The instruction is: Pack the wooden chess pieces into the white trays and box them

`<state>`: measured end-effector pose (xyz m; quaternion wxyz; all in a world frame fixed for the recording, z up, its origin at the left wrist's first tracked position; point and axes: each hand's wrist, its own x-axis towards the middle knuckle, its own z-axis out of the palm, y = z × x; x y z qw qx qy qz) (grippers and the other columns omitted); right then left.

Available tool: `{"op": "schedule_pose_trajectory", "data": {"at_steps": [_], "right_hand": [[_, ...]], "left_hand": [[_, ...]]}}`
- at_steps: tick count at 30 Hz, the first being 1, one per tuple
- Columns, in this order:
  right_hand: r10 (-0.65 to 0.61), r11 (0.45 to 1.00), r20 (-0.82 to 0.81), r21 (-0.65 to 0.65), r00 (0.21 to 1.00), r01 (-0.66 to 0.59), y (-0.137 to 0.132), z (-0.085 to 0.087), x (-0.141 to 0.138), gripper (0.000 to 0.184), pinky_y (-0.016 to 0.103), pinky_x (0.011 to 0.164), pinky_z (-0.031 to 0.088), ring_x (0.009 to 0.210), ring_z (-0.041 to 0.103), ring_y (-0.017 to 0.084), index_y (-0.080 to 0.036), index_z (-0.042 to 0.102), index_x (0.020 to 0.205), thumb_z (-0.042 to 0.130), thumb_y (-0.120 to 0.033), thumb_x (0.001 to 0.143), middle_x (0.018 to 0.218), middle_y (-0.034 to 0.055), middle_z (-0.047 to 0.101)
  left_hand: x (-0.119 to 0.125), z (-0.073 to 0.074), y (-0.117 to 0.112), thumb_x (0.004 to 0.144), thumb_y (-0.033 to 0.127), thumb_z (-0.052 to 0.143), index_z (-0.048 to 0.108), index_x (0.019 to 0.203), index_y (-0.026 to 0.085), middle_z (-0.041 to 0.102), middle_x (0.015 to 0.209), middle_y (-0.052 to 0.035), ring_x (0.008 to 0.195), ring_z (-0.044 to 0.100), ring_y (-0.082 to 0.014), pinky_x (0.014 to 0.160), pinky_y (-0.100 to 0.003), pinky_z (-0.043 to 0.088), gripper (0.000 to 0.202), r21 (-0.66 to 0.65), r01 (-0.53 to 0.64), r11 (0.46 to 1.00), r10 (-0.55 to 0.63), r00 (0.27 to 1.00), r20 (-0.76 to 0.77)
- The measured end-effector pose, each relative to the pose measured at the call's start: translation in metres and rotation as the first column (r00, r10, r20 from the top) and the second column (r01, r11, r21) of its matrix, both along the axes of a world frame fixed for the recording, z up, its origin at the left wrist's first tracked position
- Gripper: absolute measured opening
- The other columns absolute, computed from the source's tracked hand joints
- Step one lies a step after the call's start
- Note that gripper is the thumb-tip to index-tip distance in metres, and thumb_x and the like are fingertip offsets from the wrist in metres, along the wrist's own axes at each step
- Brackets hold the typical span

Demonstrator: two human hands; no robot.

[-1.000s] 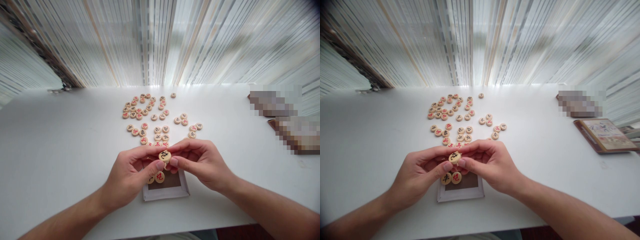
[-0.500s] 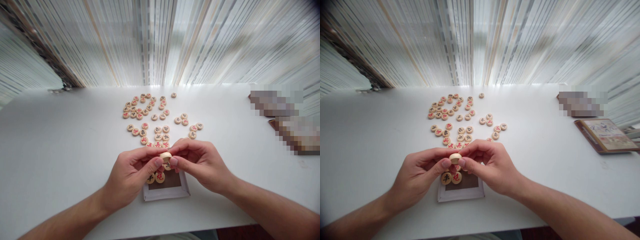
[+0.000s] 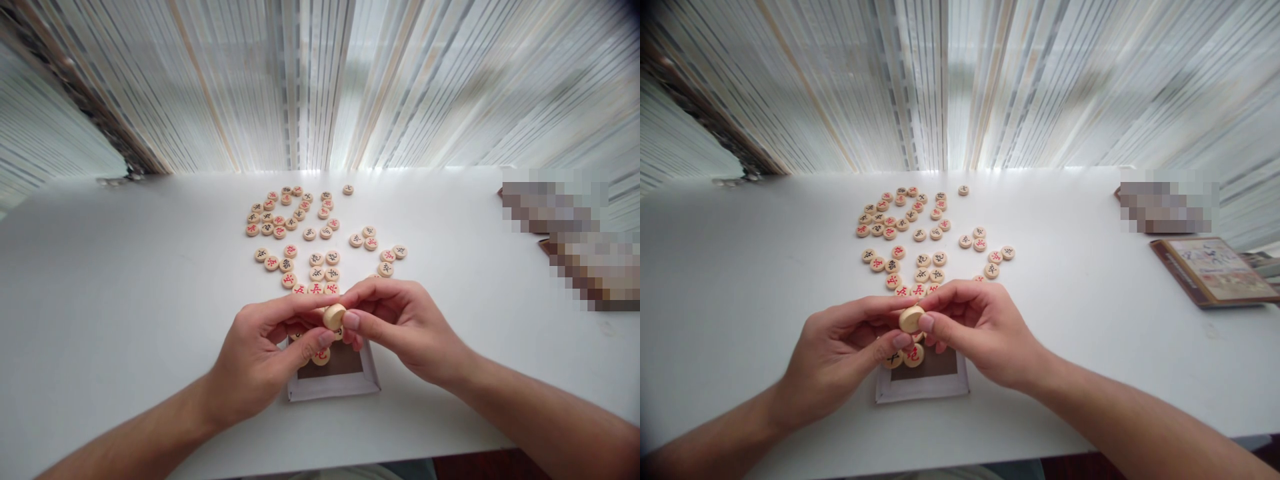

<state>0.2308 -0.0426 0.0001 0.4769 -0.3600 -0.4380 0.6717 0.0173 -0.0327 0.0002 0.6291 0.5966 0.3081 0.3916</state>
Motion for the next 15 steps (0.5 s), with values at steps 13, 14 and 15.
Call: {"op": "schedule_pose_trajectory", "data": {"at_steps": [13,14,15], "right_hand": [[-0.007,0.998,-0.041,-0.066,0.999,0.004,0.0009,-0.0015,-0.0012,0.033,0.025,0.059,0.066,0.062,0.076,0.016,-0.019,0.085,0.094,0.103,-0.021,0.066,0.076,0.0032,0.082],[-0.009,0.998,-0.043,-0.068,0.999,0.006,0.0005,-0.0018,-0.0014,0.035,0.025,0.06,0.067,0.063,0.077,0.016,-0.019,0.085,0.094,0.104,-0.02,0.065,0.077,0.0035,0.082],[-0.011,0.998,-0.044,-0.067,0.999,0.008,0.0001,-0.0019,-0.0015,0.036,0.025,0.061,0.068,0.064,0.078,0.017,-0.019,0.085,0.095,0.104,-0.02,0.065,0.077,0.0037,0.082]], "left_hand": [[-0.0005,0.001,0.0019,0.1,0.019,0.075,0.078,0.133,0.024,0.086,0.109,-0.0071,0.088,0.082,-0.0171,0.079,-0.022,0.067,0.034,0.014,-0.023,1.0,0.024,0.998,-0.06],[-0.0008,0.0011,0.0022,0.099,0.018,0.076,0.079,0.132,0.025,0.086,0.109,-0.0065,0.088,0.082,-0.0167,0.079,-0.021,0.067,0.033,0.018,-0.032,0.999,0.033,0.997,-0.068],[-0.001,0.0013,0.0025,0.098,0.018,0.077,0.08,0.13,0.025,0.086,0.109,-0.006,0.088,0.082,-0.0163,0.08,-0.02,0.067,0.033,0.022,-0.039,0.999,0.041,0.996,-0.076]]}}
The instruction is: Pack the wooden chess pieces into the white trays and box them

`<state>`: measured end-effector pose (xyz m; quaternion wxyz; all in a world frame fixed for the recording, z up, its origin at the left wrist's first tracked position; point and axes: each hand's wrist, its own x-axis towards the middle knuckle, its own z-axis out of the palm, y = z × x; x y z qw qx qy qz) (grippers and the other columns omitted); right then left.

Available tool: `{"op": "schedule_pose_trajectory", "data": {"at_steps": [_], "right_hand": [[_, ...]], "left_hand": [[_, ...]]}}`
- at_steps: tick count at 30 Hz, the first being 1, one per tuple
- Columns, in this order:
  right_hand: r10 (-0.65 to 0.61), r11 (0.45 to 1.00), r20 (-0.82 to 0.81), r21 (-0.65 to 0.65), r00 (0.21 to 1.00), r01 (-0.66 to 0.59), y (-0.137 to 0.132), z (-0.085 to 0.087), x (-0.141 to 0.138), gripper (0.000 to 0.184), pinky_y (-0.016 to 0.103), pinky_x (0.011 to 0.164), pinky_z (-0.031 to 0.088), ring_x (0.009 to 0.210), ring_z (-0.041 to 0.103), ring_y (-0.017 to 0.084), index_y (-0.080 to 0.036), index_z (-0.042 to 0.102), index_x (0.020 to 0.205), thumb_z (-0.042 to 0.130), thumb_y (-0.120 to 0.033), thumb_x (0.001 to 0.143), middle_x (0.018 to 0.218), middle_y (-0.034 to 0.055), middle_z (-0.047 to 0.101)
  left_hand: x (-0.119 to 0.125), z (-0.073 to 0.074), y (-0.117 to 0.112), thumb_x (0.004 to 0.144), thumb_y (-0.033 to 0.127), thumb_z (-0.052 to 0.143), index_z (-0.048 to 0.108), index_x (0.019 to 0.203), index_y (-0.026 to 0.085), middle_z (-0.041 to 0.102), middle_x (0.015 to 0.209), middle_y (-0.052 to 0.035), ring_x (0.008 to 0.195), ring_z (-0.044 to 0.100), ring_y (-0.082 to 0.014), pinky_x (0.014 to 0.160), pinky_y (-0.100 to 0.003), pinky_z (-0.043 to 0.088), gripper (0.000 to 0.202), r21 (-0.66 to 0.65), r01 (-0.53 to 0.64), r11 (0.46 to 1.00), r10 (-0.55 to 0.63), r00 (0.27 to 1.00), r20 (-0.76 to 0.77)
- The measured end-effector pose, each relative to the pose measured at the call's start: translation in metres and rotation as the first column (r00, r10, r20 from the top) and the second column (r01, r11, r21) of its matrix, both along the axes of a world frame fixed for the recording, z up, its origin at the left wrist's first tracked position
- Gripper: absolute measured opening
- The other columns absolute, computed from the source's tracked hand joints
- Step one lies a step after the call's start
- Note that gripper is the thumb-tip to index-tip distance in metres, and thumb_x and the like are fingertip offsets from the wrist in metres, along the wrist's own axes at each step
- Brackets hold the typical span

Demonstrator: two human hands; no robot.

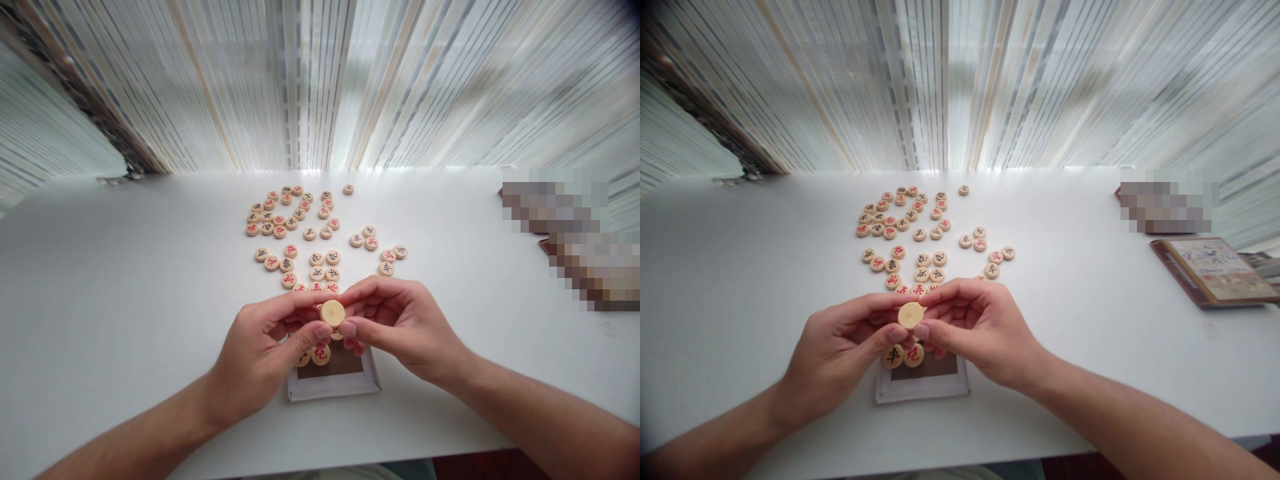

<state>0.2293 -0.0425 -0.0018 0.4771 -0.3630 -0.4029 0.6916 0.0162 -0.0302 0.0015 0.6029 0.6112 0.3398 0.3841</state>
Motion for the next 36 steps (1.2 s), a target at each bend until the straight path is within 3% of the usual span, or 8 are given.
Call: {"op": "schedule_pose_trajectory", "data": {"at_steps": [12,21,26,31,36], "right_hand": [[-0.019,0.998,0.034,0.057,0.999,0.017,-0.004,0.0027,-0.0013,0.032,0.025,0.061,0.07,0.065,0.082,0.02,-0.021,0.088,0.095,0.103,-0.02,0.067,0.082,0.0058,0.085],[0.04,0.999,-0.054,-0.001,0.998,-0.04,-0.0021,-0.0003,-0.0016,0.033,0.015,0.063,0.066,0.067,0.081,0.014,-0.022,0.088,0.095,0.1,-0.009,0.067,0.079,0.0026,0.085],[0.02,0.999,-0.032,0.037,0.999,-0.019,-0.0002,-0.0022,-0.0015,0.025,0.013,0.063,0.064,0.067,0.077,0.01,-0.021,0.088,0.093,0.098,-0.012,0.072,0.081,0.0026,0.085],[0.019,0.998,0.022,0.065,1.0,-0.02,0.0008,-0.0014,0.0018,0.018,0.013,0.063,0.063,0.064,0.074,0.008,-0.022,0.089,0.1,0.093,-0.019,0.082,0.076,0.0023,0.082],[0.011,1.0,-0.001,-0.017,1.0,-0.011,0.0014,-0.0007,0.0004,0.025,0.015,0.061,0.063,0.064,0.074,0.01,-0.02,0.088,0.094,0.099,-0.016,0.072,0.075,0.002,0.082]], "left_hand": [[0.0008,0.0035,0.0024,0.088,0.017,0.087,0.088,0.111,0.023,0.086,0.088,-0.0017,0.074,0.08,-0.014,0.071,-0.016,0.065,0.024,0.105,-0.09,0.99,0.099,0.992,-0.081],[-0.0006,-0.0018,0.0014,0.083,0.004,0.087,0.087,0.112,0.026,0.086,0.093,-0.0003,0.076,0.08,-0.0131,0.075,-0.017,0.066,0.036,0.205,-0.083,0.975,0.091,0.995,-0.031],[0.0025,-0.0012,-0.0007,0.085,0.001,0.083,0.085,0.114,0.025,0.086,0.096,-0.0013,0.07,0.08,-0.0126,0.067,-0.019,0.066,0.038,0.182,-0.056,0.982,0.053,0.998,0.023],[0.0015,-0.0023,-0.0004,0.09,0.001,0.079,0.083,0.12,0.029,0.087,0.104,-0.0009,0.081,0.083,-0.0141,0.076,-0.02,0.069,0.041,0.105,-0.027,0.994,0.027,1.0,0.003],[0.0006,-0.0031,0.0006,0.092,0.004,0.079,0.084,0.12,0.029,0.088,0.104,0.0,0.083,0.084,-0.0145,0.077,-0.018,0.07,0.039,0.056,-0.023,0.998,0.023,1.0,0.008]]}}
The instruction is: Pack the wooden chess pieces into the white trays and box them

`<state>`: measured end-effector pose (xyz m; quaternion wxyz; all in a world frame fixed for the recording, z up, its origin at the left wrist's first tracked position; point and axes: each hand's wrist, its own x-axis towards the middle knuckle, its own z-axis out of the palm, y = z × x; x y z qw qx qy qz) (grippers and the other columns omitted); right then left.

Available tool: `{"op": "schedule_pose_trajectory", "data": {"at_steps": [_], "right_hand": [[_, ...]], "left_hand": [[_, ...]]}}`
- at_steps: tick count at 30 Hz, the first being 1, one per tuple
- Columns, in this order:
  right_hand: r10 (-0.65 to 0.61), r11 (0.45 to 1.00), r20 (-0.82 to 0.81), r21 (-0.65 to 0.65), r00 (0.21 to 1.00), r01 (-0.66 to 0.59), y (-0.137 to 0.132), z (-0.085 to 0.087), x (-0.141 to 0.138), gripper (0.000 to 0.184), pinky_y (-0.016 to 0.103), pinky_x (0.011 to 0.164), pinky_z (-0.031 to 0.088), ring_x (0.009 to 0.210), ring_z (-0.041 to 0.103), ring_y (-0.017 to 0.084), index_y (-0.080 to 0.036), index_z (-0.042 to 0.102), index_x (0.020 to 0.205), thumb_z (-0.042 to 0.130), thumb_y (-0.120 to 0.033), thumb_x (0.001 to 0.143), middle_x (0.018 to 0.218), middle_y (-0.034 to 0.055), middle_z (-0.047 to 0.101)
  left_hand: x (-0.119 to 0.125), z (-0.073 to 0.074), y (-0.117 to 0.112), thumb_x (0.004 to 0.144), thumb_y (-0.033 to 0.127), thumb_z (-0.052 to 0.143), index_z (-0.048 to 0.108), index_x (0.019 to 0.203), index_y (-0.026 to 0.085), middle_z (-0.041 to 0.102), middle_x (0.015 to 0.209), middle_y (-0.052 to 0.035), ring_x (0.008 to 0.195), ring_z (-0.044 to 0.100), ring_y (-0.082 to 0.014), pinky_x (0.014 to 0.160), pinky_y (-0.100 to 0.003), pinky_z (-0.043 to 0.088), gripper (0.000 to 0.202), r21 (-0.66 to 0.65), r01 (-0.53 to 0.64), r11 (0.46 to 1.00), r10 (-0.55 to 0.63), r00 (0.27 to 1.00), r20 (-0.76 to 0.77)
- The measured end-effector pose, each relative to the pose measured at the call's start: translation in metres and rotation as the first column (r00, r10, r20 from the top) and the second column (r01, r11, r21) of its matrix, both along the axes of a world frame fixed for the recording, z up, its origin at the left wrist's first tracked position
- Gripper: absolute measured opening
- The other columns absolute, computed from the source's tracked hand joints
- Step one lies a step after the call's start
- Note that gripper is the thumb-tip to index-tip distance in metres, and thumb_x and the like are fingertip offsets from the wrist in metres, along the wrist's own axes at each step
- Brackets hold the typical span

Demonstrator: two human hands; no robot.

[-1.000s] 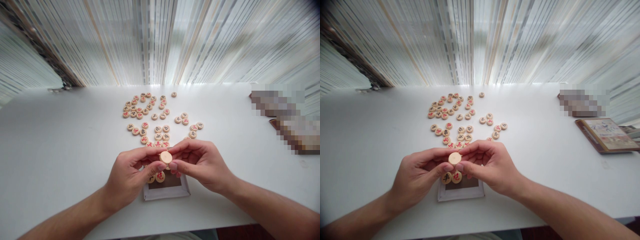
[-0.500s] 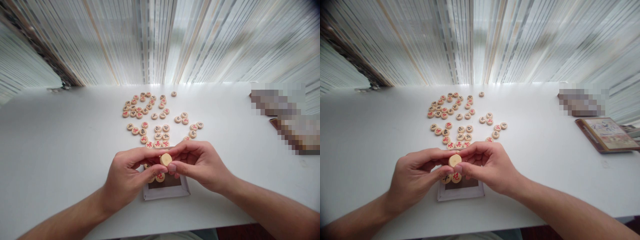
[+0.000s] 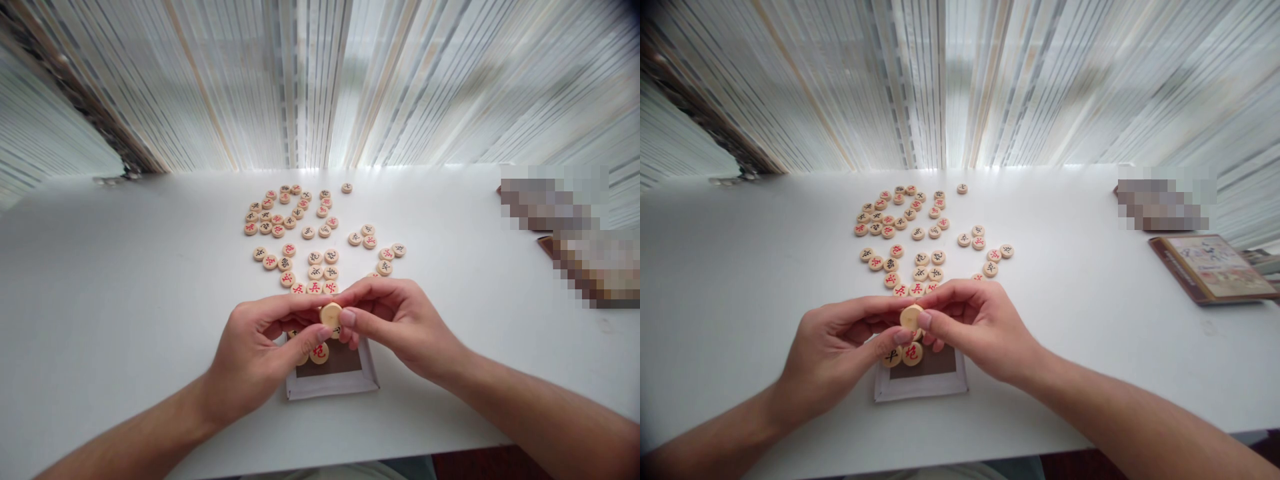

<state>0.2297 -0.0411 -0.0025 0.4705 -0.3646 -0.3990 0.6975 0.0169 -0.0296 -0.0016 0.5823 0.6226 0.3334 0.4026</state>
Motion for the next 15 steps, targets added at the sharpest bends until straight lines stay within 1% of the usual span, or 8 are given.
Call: {"op": "schedule_pose_trajectory", "data": {"at_steps": [3,6,10,12,15], "right_hand": [[0.01,0.997,0.013,-0.074,1.0,-0.009,-0.0011,-0.0001,-0.0024,0.029,0.015,0.059,0.062,0.063,0.073,0.01,-0.018,0.085,0.088,0.102,-0.013,0.065,0.075,0.0018,0.081],[0.04,0.993,0.015,-0.111,0.999,-0.038,-0.0025,-0.0002,-0.0032,0.028,0.014,0.058,0.061,0.061,0.072,0.01,-0.016,0.083,0.087,0.102,-0.015,0.066,0.071,0.0016,0.079],[0.062,0.993,-0.01,-0.102,0.998,-0.063,-0.0035,0.001,-0.0022,0.024,0.015,0.059,0.06,0.062,0.071,0.009,-0.015,0.083,0.087,0.1,-0.018,0.071,0.072,0.0023,0.079],[0.068,0.993,-0.023,-0.092,0.997,-0.069,-0.004,0.0018,-0.0016,0.023,0.015,0.06,0.06,0.063,0.072,0.01,-0.015,0.083,0.087,0.1,-0.019,0.072,0.074,0.0029,0.08],[0.071,0.992,-0.043,-0.102,0.997,-0.075,-0.0048,0.002,-0.001,0.024,0.014,0.059,0.06,0.062,0.072,0.01,-0.016,0.082,0.086,0.1,-0.017,0.07,0.073,0.0024,0.08]], "left_hand": [[0.0006,0.001,0.0,0.09,0.001,0.079,0.084,0.12,0.029,0.088,0.103,0.0004,0.078,0.084,-0.0127,0.074,-0.016,0.068,0.041,0.051,0.004,0.999,-0.003,1.0,-0.017],[0.002,0.002,0.0005,0.088,0.0,0.081,0.085,0.118,0.028,0.088,0.098,0.0006,0.075,0.083,-0.0119,0.073,-0.015,0.067,0.041,0.152,-0.015,0.988,0.021,0.999,-0.037],[0.0031,0.0024,0.0011,0.087,-0.001,0.081,0.084,0.119,0.028,0.088,0.093,0.0014,0.071,0.081,-0.0107,0.071,-0.015,0.066,0.043,0.23,-0.009,0.973,0.021,0.999,-0.049],[0.0023,0.0021,0.0008,0.087,-0.001,0.081,0.084,0.12,0.028,0.088,0.094,0.0015,0.07,0.081,-0.0103,0.071,-0.014,0.066,0.044,0.247,-0.007,0.969,0.02,0.999,-0.049],[0.0001,0.001,0.0003,0.088,0.0,0.081,0.083,0.122,0.029,0.088,0.1,0.0014,0.072,0.081,-0.0096,0.073,-0.014,0.065,0.045,0.28,0.008,0.96,0.01,0.998,-0.065]]}}
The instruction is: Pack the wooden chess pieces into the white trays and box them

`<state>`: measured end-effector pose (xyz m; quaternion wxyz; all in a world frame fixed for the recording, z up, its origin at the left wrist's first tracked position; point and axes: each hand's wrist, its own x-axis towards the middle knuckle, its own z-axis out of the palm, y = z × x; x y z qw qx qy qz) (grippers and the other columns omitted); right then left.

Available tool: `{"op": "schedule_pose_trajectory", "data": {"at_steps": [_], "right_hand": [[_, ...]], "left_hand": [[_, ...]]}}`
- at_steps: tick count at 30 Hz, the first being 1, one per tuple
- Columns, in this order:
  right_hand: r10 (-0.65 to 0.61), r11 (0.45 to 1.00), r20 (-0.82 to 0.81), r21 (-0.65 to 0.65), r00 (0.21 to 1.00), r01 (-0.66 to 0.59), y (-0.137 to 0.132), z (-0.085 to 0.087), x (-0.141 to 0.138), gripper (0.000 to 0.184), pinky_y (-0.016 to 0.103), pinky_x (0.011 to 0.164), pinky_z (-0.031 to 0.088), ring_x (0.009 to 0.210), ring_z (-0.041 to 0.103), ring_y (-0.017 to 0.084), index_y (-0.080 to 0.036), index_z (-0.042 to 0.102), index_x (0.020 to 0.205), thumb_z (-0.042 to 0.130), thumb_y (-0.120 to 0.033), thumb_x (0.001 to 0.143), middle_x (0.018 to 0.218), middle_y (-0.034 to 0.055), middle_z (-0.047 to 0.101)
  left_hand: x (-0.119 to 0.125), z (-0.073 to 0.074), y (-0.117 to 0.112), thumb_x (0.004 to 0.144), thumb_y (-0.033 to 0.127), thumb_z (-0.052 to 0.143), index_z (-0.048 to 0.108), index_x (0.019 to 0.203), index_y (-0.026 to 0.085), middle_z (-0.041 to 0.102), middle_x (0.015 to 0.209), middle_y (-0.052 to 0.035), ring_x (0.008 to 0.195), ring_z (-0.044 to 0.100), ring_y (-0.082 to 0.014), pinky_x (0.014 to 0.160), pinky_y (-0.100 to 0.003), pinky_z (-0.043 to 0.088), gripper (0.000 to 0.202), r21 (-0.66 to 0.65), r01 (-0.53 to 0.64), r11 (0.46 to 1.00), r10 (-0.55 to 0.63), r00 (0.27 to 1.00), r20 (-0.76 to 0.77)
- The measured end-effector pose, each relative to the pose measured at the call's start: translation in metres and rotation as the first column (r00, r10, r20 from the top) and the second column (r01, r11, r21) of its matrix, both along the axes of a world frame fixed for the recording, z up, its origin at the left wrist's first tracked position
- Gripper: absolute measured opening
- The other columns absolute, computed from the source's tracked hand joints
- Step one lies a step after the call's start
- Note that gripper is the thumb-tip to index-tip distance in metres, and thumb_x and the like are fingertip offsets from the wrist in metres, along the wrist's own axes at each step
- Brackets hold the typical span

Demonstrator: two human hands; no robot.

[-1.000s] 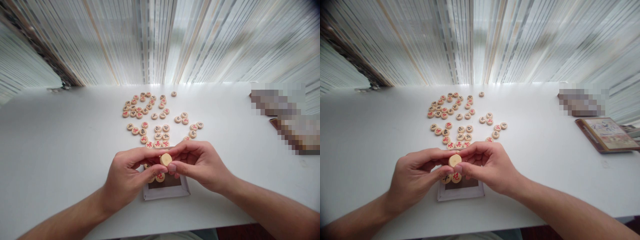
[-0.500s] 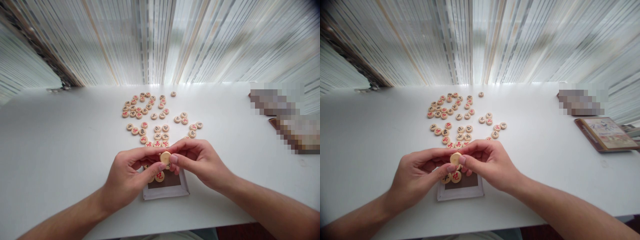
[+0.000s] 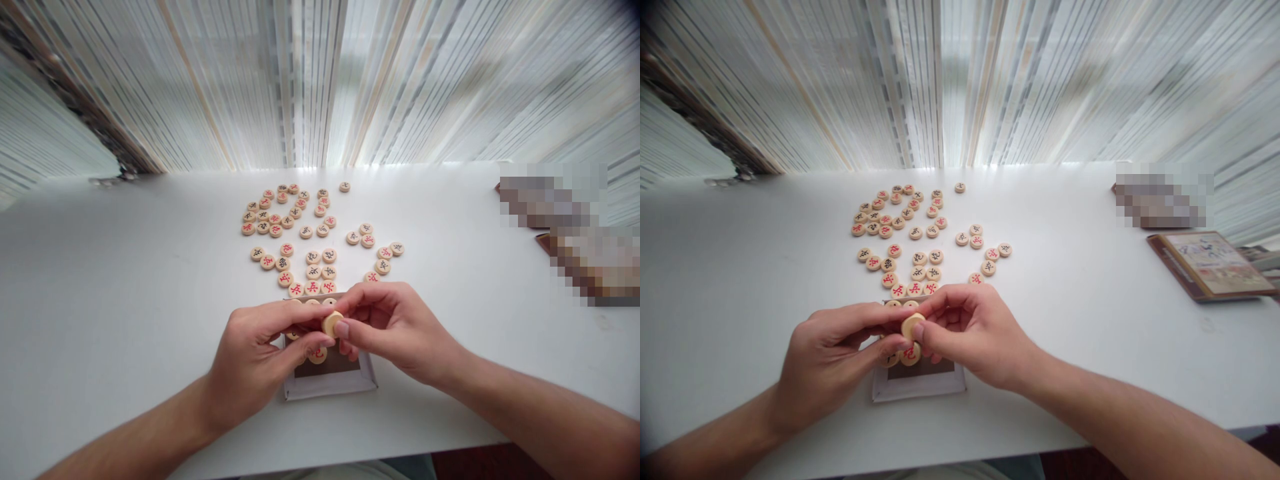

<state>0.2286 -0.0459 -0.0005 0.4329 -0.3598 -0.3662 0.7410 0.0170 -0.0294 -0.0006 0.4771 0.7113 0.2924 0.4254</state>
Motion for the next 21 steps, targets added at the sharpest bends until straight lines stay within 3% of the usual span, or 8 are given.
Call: {"op": "schedule_pose_trajectory", "data": {"at_steps": [8,11,14,17,21], "right_hand": [[0.032,0.998,0.052,-0.047,0.998,-0.029,-0.003,-0.002,-0.001,0.029,0.013,0.048,0.054,0.049,0.064,0.007,-0.014,0.075,0.077,0.102,-0.02,0.067,0.059,-0.0013,0.074],[0.032,0.999,0.047,-0.011,0.998,-0.032,-0.003,0.002,-0.002,0.026,0.015,0.048,0.055,0.048,0.064,0.008,-0.014,0.075,0.078,0.098,-0.027,0.076,0.06,-0.001,0.073],[0.018,0.999,0.048,0.045,0.999,-0.02,-0.004,0.007,-0.002,0.022,0.017,0.052,0.058,0.053,0.067,0.009,-0.015,0.079,0.082,0.096,-0.03,0.079,0.067,0.0005,0.075],[-0.005,0.993,0.056,0.115,0.998,-0.001,-0.004,0.008,-0.003,0.02,0.017,0.059,0.061,0.06,0.071,0.01,-0.018,0.083,0.094,0.096,-0.024,0.079,0.074,0.0012,0.078],[-0.055,0.965,0.105,0.261,0.993,0.026,-0.005,0.004,-0.002,0.024,0.018,0.067,0.064,0.069,0.077,0.013,-0.021,0.085,0.1,0.094,-0.016,0.079,0.082,0.0028,0.082]], "left_hand": [[-0.003,0.0,-0.002,0.088,0.0,0.08,0.083,0.12,0.019,0.088,0.103,-0.0022,0.087,0.082,-0.0111,0.084,-0.012,0.062,0.037,0.198,0.006,0.98,0.013,0.995,-0.094],[-0.001,0.003,-0.003,0.087,-0.002,0.08,0.083,0.118,0.022,0.087,0.098,0.0004,0.082,0.081,-0.01,0.081,-0.012,0.063,0.039,0.122,0.02,0.992,-0.01,0.997,-0.081],[0.001,0.004,-0.003,0.087,0.0,0.081,0.083,0.119,0.025,0.087,0.096,0.0009,0.08,0.081,-0.0118,0.077,-0.015,0.065,0.041,-0.044,0.007,0.999,-0.008,1.0,-0.028],[0.002,0.004,-0.003,0.09,0.004,0.079,0.083,0.117,0.025,0.086,0.099,-0.0015,0.081,0.082,-0.0147,0.076,-0.02,0.068,0.035,-0.175,-0.036,0.984,0.037,0.999,0.003],[0.002,0.004,-0.003,0.092,0.007,0.078,0.085,0.111,0.02,0.086,0.105,-0.006,0.081,0.084,-0.017,0.076,-0.021,0.07,0.024,-0.223,-0.082,0.971,0.085,0.996,0.008]]}}
